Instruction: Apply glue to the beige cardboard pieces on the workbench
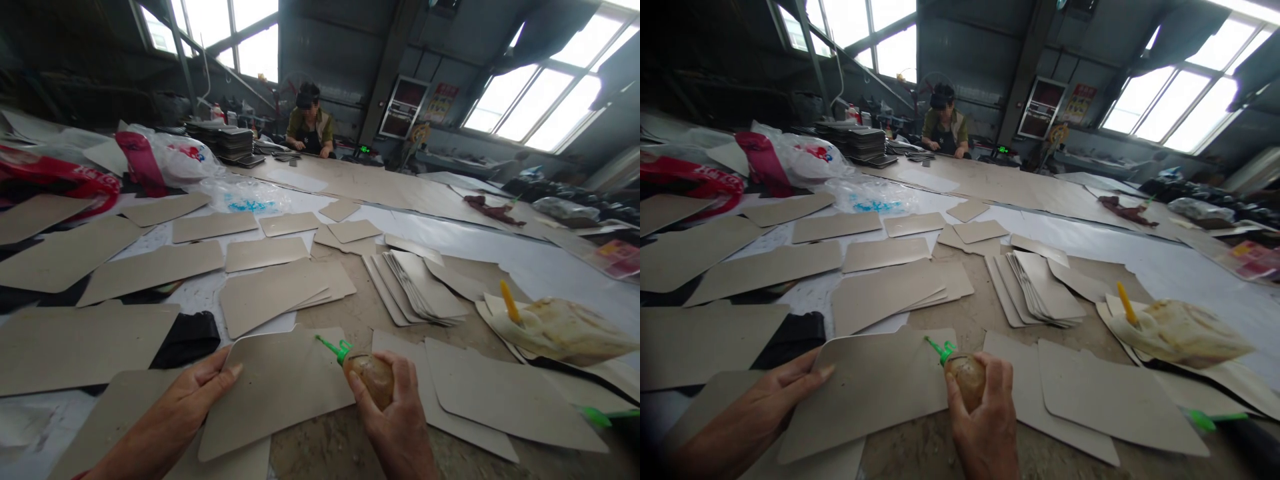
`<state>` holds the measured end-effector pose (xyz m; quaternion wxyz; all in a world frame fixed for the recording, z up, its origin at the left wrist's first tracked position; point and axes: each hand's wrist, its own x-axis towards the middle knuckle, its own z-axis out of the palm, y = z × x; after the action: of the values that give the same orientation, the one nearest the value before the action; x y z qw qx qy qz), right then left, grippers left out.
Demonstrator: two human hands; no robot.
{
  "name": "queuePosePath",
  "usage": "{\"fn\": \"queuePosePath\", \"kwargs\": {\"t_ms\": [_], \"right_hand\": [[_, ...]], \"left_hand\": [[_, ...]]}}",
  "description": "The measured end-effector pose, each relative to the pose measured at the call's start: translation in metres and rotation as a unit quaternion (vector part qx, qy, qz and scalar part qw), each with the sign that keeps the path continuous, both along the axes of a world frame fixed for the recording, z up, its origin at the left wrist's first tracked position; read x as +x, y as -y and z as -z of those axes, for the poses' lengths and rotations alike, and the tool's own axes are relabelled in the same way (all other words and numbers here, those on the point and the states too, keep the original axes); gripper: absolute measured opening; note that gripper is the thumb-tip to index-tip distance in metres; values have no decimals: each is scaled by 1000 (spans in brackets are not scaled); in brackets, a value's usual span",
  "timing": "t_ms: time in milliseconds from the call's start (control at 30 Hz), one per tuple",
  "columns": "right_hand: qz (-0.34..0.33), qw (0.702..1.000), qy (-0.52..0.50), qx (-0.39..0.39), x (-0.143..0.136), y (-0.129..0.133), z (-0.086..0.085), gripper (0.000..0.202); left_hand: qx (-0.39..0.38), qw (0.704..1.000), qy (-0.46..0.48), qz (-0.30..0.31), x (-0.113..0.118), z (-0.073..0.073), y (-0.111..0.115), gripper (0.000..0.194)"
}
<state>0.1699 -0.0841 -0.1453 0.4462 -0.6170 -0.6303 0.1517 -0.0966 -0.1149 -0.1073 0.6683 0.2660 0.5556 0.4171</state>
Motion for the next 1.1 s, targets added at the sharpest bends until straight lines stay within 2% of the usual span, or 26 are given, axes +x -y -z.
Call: {"fn": "queuePosePath", "kwargs": {"t_ms": [267, 533, 700, 833, 933, 1033, 1100], "right_hand": [[17, 999, 42, -3, 11, -4, 5, 32], [30, 992, 115, 40, 32, -12, 14, 38], [54, 993, 102, 29, 30, -10, 10, 38], [56, 997, 50, 11, 21, -7, 6, 38], [54, 996, -52, -54, 8, -2, 2, 43], [30, 977, -166, -133, -11, 7, -8, 52], [12, 965, -211, -157, -24, 13, -18, 55]], "left_hand": [[-13, 1000, 14, -5, -7, 10, -2, 78], [-16, 1000, 18, -5, -6, 5, -3, 76], [-11, 1000, 11, -16, -7, 7, -1, 76], [-13, 1000, 21, -16, -9, 13, -2, 77], [-10, 999, 42, -24, -9, 15, -4, 72], [6, 998, 54, -17, -6, 10, -5, 61], [27, 998, 54, -11, -3, 4, -4, 56]]}}
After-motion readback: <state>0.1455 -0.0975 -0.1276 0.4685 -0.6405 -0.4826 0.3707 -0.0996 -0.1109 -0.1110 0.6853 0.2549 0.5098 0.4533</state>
